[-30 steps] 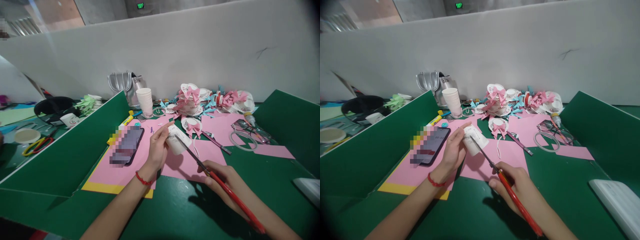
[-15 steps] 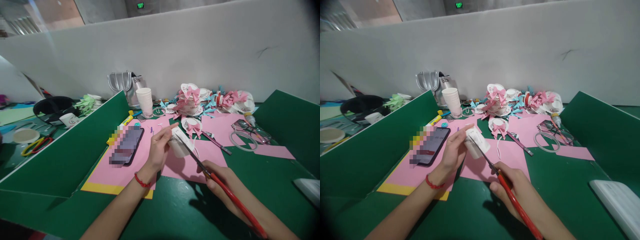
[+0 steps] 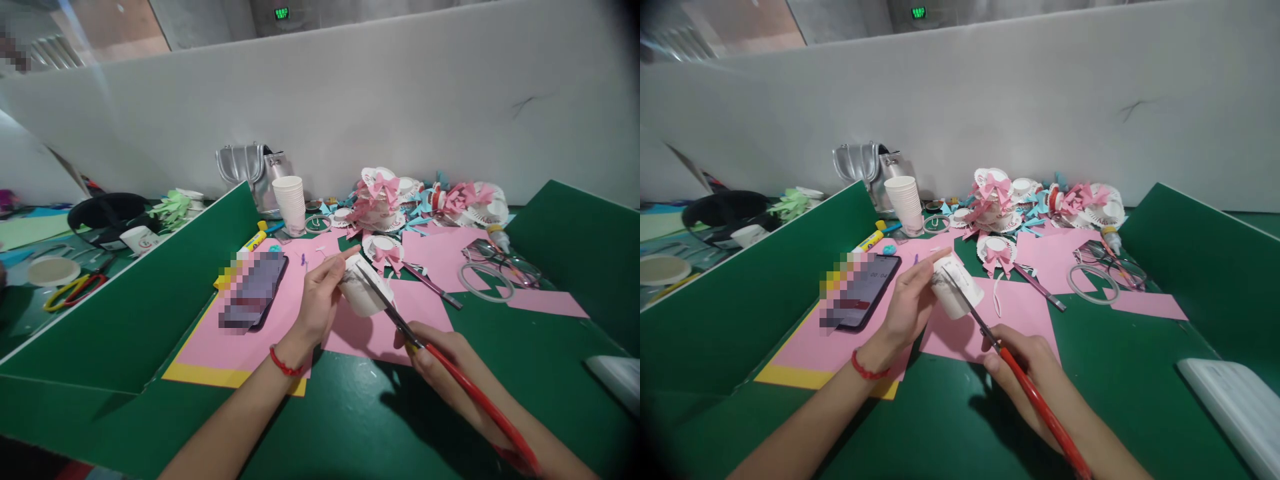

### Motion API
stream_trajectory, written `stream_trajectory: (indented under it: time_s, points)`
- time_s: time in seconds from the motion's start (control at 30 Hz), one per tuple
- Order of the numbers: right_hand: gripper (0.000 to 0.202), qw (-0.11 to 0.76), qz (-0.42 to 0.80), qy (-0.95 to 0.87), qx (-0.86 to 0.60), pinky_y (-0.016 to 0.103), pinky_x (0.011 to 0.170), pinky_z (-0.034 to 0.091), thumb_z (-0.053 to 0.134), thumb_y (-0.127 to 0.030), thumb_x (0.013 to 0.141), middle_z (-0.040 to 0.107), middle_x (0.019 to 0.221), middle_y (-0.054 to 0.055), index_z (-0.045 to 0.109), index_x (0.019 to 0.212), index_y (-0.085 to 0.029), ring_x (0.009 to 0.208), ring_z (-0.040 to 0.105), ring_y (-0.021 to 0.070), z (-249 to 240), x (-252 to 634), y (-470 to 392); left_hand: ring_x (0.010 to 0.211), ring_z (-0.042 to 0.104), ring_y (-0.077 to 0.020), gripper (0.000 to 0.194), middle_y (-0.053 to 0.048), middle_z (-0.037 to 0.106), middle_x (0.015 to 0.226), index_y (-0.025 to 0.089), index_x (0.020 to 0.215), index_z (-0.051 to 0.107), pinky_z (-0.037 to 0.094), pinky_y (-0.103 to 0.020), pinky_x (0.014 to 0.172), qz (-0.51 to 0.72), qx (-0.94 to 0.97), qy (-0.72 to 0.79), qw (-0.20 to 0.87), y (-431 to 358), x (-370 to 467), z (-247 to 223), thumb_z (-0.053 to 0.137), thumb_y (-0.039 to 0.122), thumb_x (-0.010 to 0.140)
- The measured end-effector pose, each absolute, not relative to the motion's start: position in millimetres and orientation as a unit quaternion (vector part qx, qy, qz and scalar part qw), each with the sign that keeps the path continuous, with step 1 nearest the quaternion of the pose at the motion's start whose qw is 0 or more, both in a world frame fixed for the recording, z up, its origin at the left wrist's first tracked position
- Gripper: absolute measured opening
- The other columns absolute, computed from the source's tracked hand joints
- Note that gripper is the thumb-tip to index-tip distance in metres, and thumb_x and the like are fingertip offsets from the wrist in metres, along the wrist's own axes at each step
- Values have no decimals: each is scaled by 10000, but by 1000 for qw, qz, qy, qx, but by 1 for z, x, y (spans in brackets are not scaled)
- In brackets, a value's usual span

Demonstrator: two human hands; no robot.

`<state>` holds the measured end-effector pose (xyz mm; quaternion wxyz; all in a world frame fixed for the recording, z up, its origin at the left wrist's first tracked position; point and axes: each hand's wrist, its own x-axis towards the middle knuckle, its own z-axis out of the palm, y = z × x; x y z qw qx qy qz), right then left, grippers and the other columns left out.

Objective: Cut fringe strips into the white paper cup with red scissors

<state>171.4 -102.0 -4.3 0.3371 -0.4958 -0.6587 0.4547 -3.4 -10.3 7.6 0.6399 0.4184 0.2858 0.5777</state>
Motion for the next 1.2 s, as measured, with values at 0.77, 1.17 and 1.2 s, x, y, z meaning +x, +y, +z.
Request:
stream_trajectory:
  time_s: [0.77, 1.17, 1.2]
  points:
    - [469, 340, 420, -668, -512, 262, 467, 222, 409, -627, 920, 399, 619, -18, 535, 776, -199, 550, 335, 151, -1, 172, -103, 925, 591, -186, 301, -74, 712, 988, 195, 969, 774, 432, -264, 785, 566, 433, 299, 634, -13, -2, 7, 722, 396, 751]
    - [423, 350, 412, -660, -522, 261, 456, 188, 441, -590, 919, 355, 597, -35, 520, 755, -209, 522, 284, 139, -4, 169, -104, 944, 591, -198, 342, -90, 702, 1037, 177, 1014, 759, 431, -271, 796, 562, 448, 304, 626, -13, -1, 2, 693, 413, 776]
    - [419, 350, 411, -660, -522, 261, 456, 196, 440, -586, 922, 361, 597, -33, 522, 760, -208, 522, 292, 140, -4, 169, -105, 961, 593, -204, 359, -95, 695, 1071, 177, 1030, 753, 434, -274, 799, 557, 458, 307, 622, -13, -1, 2, 673, 430, 789]
